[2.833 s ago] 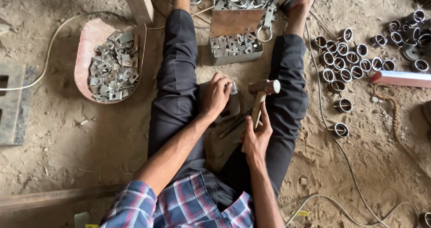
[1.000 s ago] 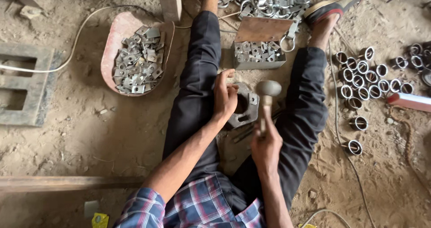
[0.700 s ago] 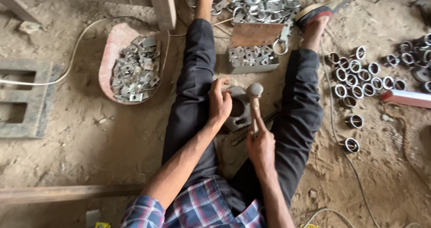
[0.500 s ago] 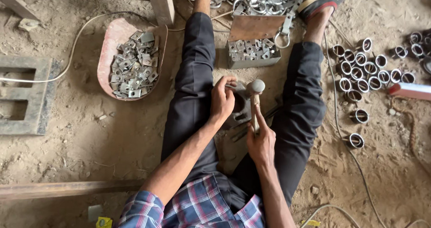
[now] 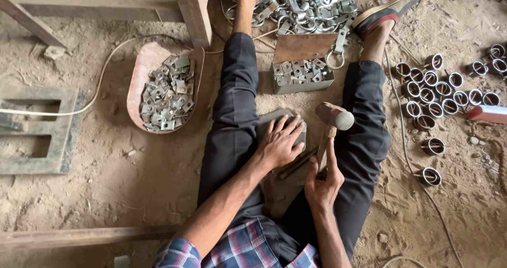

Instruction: The person sits on the floor and uses a hammer to strike small metal rings and flat components against a heavy metal base, then places the processed items into a tray.

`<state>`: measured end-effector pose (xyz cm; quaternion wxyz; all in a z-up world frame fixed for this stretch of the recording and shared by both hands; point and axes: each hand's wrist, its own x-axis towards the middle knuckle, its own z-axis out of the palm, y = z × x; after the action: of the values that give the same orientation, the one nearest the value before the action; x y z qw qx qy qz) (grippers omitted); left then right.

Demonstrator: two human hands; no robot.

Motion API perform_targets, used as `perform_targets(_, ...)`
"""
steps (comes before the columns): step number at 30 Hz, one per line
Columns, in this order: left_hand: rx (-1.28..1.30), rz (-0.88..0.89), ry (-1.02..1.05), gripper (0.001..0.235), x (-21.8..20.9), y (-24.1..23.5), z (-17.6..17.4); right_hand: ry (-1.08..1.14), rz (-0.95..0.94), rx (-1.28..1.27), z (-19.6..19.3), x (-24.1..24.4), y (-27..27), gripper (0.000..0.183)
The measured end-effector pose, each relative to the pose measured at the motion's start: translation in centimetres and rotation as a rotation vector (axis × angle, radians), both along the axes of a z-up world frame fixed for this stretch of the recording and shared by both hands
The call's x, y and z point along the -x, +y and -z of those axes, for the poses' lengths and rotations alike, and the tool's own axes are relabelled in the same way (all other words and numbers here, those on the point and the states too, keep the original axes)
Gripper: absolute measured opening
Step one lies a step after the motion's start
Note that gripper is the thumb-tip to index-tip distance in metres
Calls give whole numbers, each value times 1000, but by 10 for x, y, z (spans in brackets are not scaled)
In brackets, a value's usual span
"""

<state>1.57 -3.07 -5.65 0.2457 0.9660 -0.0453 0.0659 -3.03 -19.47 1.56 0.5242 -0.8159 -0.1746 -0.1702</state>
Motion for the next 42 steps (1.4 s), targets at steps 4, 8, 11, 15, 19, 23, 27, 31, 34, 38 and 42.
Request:
perform_targets(4, 8, 28, -29, 63, 2, 5, 12, 168, 57, -1, 1, -3, -1, 63)
perform_targets(8, 14, -43, -50, 59, -7, 10, 19, 69, 8, -13, 4, -2, -1, 61)
perform_targets(11, 112, -74, -254, 50, -12, 18, 16, 90, 15, 7, 7, -1, -3, 61)
perform_targets(15, 364, -178, -271, 27, -6, 26, -11, -52, -27, -13, 7, 0, -2, 61)
perform_targets(19, 449, -200, -490, 26, -4, 26, -35, 40, -9, -81, 11, 5, -3, 60)
perform_targets(23, 519, -268, -476, 26, -6, 29, -45, 44, -18, -125, 17, 5, -4, 60)
perform_targets(27, 558, -241, -598, 36, -2, 33, -52, -64, -61, -84, 15, 7, -4, 59)
perform_targets(31, 561, -267, -538, 39, 1, 32, -59, 137, -7, -75, 12, 5, 0, 62)
perform_targets(34, 632, -246, -546, 40, 0, 30, -58, 241, 50, -6, 10, 3, -3, 64)
perform_targets(38, 740, -296, -398, 42, 0, 28, -51, -29, -46, -24, 13, 0, -2, 60)
perform_targets(42, 741, -266, -364, 46, 0, 28, -47, -89, -58, -9, 13, -2, -2, 59)
